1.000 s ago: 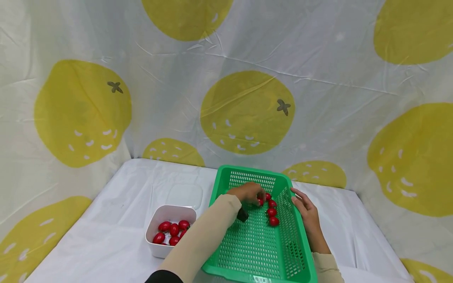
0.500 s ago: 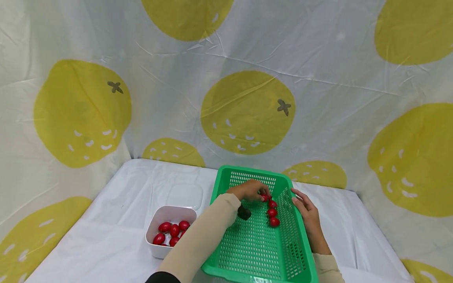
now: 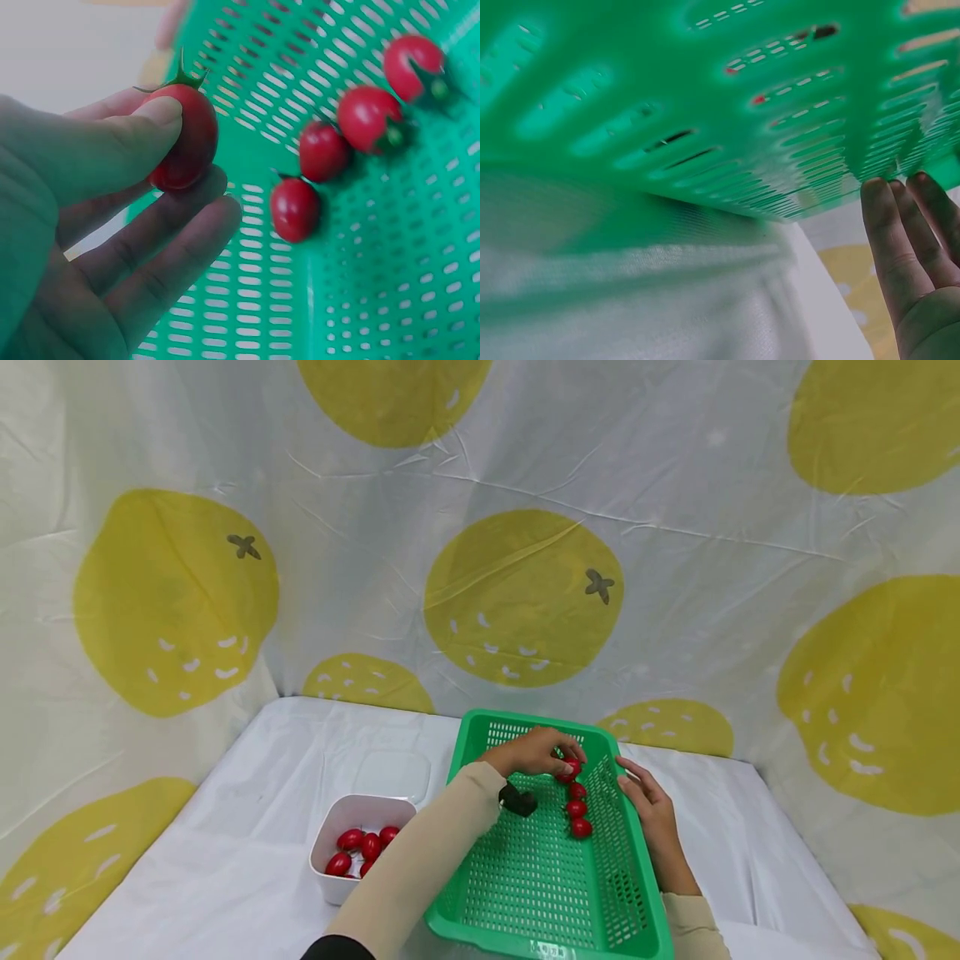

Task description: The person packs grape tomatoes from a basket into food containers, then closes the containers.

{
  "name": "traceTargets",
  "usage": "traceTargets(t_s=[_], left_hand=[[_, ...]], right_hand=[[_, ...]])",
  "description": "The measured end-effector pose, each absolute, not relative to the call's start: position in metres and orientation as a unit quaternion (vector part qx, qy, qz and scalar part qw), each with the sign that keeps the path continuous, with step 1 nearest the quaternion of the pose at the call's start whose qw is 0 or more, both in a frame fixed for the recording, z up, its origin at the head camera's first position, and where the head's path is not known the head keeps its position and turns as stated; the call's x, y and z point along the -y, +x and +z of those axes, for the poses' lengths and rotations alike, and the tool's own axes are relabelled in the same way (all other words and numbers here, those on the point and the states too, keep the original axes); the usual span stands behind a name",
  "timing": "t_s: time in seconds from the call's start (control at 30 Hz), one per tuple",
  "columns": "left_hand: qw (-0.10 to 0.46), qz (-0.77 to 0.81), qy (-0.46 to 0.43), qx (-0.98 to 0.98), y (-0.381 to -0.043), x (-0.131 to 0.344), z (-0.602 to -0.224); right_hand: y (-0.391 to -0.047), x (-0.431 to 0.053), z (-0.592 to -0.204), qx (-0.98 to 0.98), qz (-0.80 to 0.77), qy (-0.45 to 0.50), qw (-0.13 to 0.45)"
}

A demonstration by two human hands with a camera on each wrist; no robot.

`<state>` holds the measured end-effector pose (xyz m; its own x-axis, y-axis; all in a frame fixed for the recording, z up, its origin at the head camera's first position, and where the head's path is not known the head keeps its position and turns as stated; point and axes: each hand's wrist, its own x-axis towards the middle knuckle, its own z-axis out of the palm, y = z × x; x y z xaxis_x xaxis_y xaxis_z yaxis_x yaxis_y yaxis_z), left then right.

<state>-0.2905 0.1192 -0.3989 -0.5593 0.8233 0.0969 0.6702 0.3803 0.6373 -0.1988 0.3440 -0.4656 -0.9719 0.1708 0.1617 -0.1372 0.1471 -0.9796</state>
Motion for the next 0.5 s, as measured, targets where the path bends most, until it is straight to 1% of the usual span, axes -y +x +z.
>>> traceTargets(t_s=[0.23, 0.5], left_hand=[[0.106, 0.333, 0.465, -0.813, -0.283, -0.111, -0.383], [0.089, 0.351, 0.47, -0.805, -0.272, -0.092, -0.369]], right_hand=[[-0.199, -0.345, -0.465, 0.757, 0.642, -0.007, 0.12], [-0.199, -0.347, -0.467, 0.75, 0.651, -0.003, 0.118]])
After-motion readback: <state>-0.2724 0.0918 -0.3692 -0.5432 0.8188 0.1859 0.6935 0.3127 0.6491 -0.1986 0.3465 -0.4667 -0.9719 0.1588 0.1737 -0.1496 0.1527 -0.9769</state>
